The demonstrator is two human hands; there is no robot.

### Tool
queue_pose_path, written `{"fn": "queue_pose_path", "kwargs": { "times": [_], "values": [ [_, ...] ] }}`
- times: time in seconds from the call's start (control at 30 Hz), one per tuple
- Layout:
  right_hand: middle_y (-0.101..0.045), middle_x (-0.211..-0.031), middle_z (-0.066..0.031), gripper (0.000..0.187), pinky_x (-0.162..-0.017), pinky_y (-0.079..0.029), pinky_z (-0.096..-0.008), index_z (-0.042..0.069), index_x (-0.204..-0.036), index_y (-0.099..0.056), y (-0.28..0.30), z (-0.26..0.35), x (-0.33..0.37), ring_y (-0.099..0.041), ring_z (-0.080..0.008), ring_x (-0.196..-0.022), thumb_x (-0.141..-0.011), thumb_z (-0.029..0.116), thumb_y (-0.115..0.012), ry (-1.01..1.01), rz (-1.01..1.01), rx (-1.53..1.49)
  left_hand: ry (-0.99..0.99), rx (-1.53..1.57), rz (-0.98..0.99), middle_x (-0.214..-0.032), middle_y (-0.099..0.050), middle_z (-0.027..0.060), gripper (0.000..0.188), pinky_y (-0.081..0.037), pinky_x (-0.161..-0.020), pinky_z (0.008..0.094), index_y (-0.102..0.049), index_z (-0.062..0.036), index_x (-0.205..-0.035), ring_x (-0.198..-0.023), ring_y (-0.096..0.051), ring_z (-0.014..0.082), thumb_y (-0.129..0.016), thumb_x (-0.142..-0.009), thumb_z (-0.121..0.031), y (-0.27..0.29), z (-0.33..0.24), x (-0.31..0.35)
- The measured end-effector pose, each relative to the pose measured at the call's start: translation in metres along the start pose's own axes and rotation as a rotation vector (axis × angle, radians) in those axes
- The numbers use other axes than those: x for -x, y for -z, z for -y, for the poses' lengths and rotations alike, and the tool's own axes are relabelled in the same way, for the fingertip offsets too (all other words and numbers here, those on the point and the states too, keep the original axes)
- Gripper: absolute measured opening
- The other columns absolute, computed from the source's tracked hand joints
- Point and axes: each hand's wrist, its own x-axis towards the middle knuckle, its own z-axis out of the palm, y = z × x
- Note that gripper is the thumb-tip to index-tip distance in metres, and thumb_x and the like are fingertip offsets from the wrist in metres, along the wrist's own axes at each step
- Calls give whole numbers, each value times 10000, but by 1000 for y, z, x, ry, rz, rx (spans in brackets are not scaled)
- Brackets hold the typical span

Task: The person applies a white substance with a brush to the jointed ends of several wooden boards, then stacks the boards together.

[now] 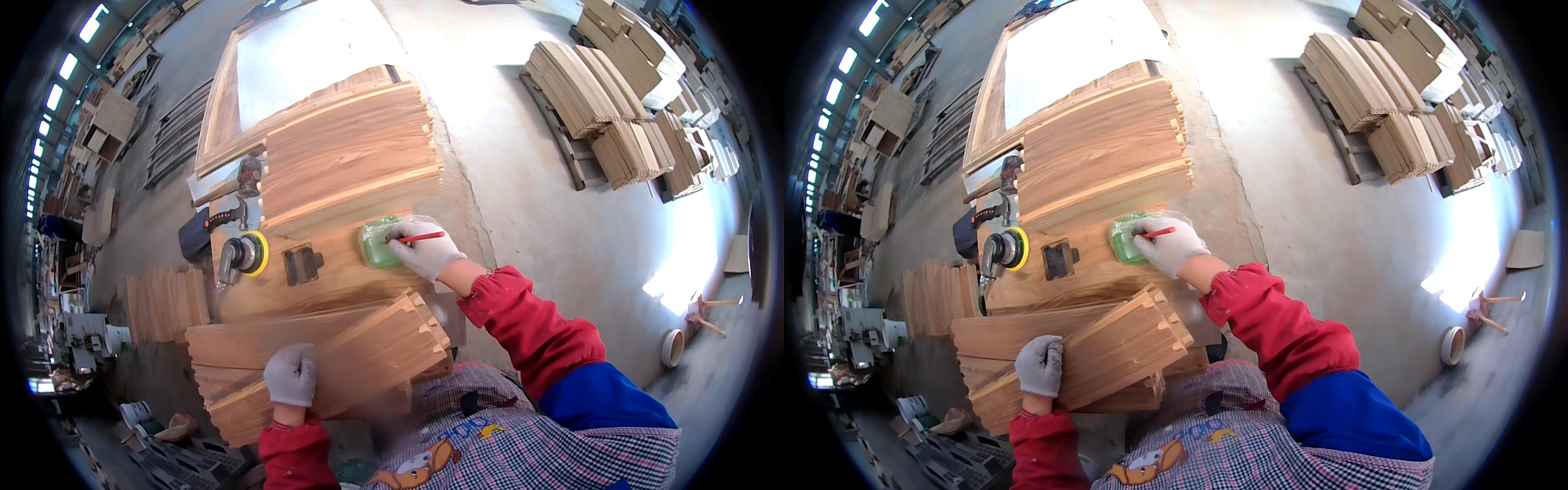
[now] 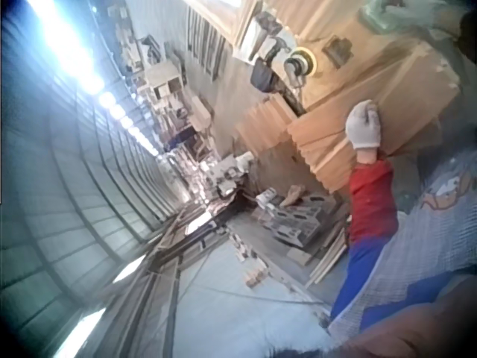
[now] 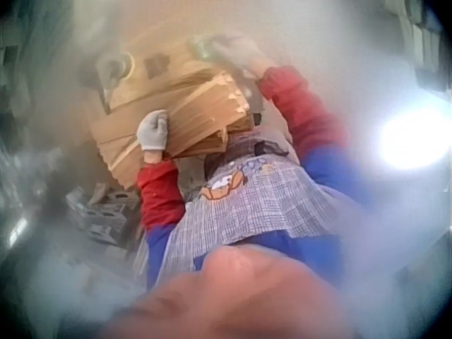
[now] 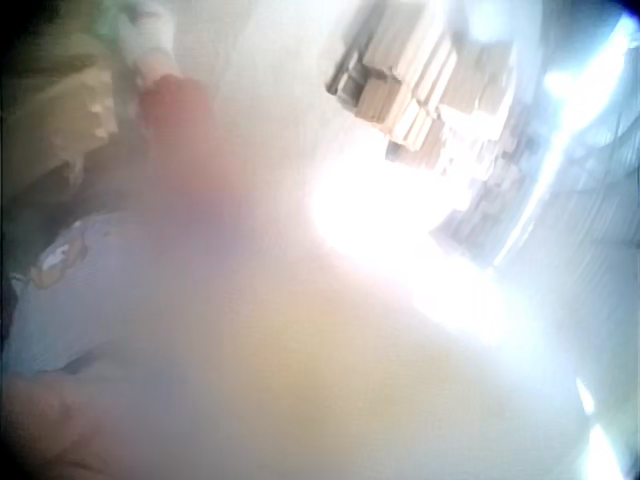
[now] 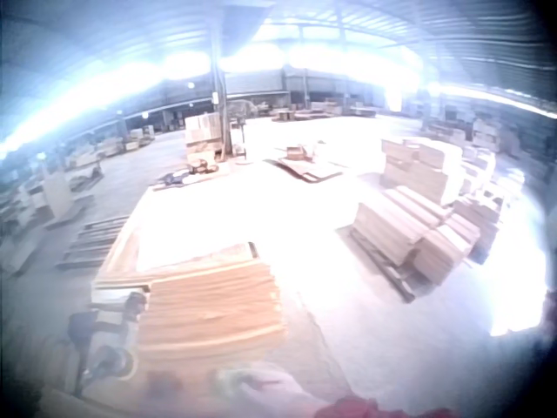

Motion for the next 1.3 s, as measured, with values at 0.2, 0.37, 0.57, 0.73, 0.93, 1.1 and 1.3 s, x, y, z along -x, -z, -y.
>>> {"fn": "queue_pose_path", "kwargs": {
  "times": [0.2,0.37,0.57,0.73,0.93,1.1,1.3],
  "values": [
    [-647,-920,-161,191,-788,-483,-401,42,-930,-659,-5,3,-8,-605,-345,-899,-823,182,-585,-37,78,106,12,-5,-12,-835,-676,153,118,-514,-723,373,-686,-27,-867,-784,-652,320,-616,-831,-115,0,0,0],
    [-667,-905,-80,194,-760,-495,-335,25,-972,-658,3,-20,7,-632,-229,-856,-851,170,-615,-208,-58,-466,25,-5,-7,-831,-675,150,119,-515,-720,375,-684,-28,-859,-779,-651,321,-619,-828,-122,1,-7,-3],
    [-614,-770,-4,126,-439,-368,-210,79,-977,-638,17,-28,36,-498,-57,-535,-892,172,-626,-691,-153,-1030,38,-17,1,-819,-668,153,123,-512,-719,372,-683,-24,-860,-775,-649,320,-613,-829,-120,1,-5,-2],
    [-599,-723,-1,157,-419,-359,-213,100,-962,-626,-1,-45,46,-484,-80,-506,-920,251,-617,-759,-371,-1115,1,-25,-10,-812,-663,157,122,-509,-717,369,-678,-18,-860,-767,-647,316,-603,-837,-111,0,-5,-2],
    [-601,-756,-7,157,-443,-377,-216,118,-998,-611,-4,-47,54,-514,-104,-561,-939,260,-584,-810,-357,-1320,25,3,-34,-803,-659,157,120,-507,-710,358,-677,-20,-863,-761,-647,313,-605,-847,-115,0,-7,-1],
    [-598,-788,-1,155,-498,-406,-227,138,-1026,-598,2,-50,65,-529,-118,-613,-943,265,-567,-747,-236,-1481,58,21,-27,-830,-672,171,150,-510,-730,388,-692,-24,-863,-790,-648,348,-611,-832,-146,-1,-7,-3],
    [-559,-721,-5,179,-516,-415,-246,141,-977,-578,44,-20,87,-512,-126,-586,-931,314,-567,-652,-94,-1688,84,19,-35,-847,-678,177,171,-507,-746,407,-699,-32,-861,-810,-645,366,-615,-835,-177,-2,-3,1]
  ]
}}
